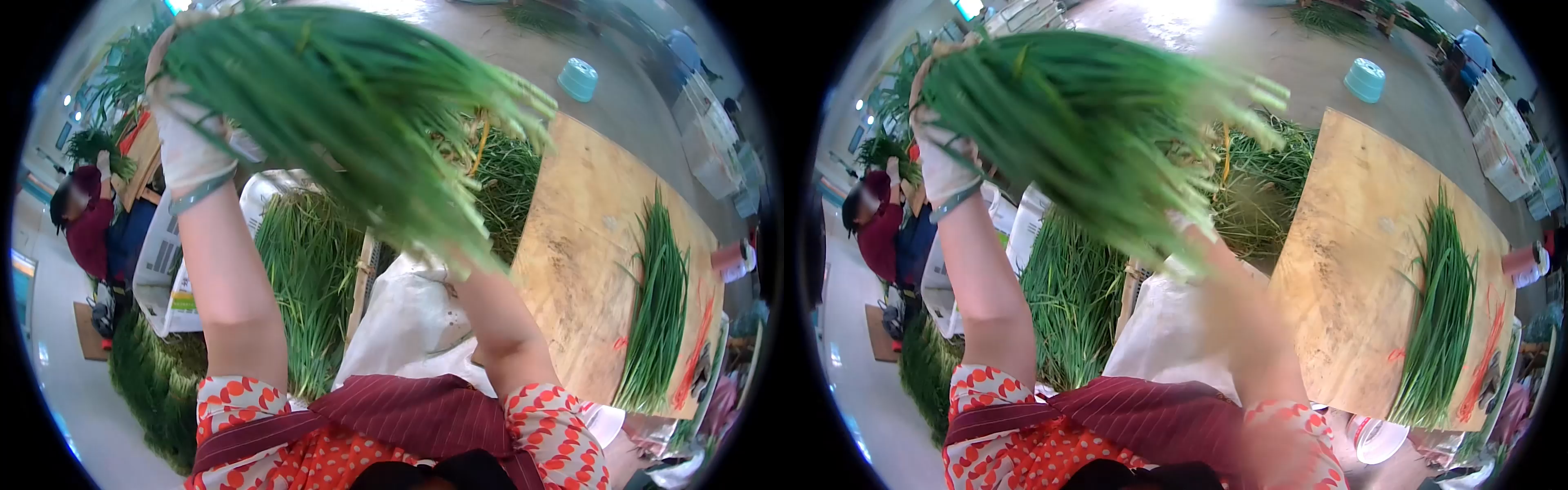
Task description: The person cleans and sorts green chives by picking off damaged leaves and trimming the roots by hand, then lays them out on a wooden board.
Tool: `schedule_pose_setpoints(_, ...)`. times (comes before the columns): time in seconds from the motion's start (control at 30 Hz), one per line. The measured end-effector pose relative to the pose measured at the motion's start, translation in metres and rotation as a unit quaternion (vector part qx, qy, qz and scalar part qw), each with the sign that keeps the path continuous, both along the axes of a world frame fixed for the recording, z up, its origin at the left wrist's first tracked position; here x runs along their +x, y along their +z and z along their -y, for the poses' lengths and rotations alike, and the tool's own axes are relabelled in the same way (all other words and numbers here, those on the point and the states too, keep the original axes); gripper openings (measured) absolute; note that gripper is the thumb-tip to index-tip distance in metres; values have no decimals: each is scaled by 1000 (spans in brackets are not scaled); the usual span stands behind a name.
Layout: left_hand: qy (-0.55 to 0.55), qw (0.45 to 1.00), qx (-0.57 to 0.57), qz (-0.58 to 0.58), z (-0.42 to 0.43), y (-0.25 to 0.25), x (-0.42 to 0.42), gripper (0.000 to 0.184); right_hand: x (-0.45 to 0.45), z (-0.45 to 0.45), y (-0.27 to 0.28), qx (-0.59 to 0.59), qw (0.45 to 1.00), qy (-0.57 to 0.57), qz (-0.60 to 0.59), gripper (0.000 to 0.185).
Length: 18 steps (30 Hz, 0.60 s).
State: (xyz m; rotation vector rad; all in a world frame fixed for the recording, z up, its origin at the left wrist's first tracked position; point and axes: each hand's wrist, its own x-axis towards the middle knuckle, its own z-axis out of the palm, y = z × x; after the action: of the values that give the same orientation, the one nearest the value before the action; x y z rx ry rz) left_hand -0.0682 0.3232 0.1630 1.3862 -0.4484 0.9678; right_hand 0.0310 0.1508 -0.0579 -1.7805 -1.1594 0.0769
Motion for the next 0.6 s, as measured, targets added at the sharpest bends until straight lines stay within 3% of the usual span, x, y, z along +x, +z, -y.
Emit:
schedule_pose_setpoints(0.03,180,983,-34,24,5,-5,6,23,2,-5,0,-4,1000,1,28,43)
schedule_pose_setpoints(0.07,-10,985,-173,-6,-16,-4,0,23,6,-5,-2,-7,998,1,62,44)
schedule_pose_setpoints(0.17,-95,986,-132,23,-39,-24,-7,24,12,19,-11,-9,985,-12,172,46)
schedule_pose_setpoints(0.2,-232,968,-93,-1,-56,-25,0,25,13,29,-12,-13,978,-18,205,47)
schedule_pose_setpoints(0.23,-235,967,-95,-4,-66,-34,-10,25,14,39,-11,-16,974,-23,223,48)
schedule_pose_setpoints(0.3,-17,970,-190,-149,-68,-50,-31,26,14,52,3,-16,972,-33,233,49)
schedule_pose_setpoints(0.33,19,976,-171,-133,-75,-64,-28,30,14,57,14,-24,973,-53,224,44)
schedule_pose_setpoints(0.47,-61,949,-221,-216,-75,-87,-41,34,26,63,50,-48,970,-132,197,30)
schedule_pose_setpoints(0.57,25,934,-284,-215,-65,-98,-59,30,39,65,47,-58,932,-183,308,28)
schedule_pose_setpoints(0.6,-88,947,-254,-174,-62,-100,-64,27,39,71,57,19,996,-85,-5,27)
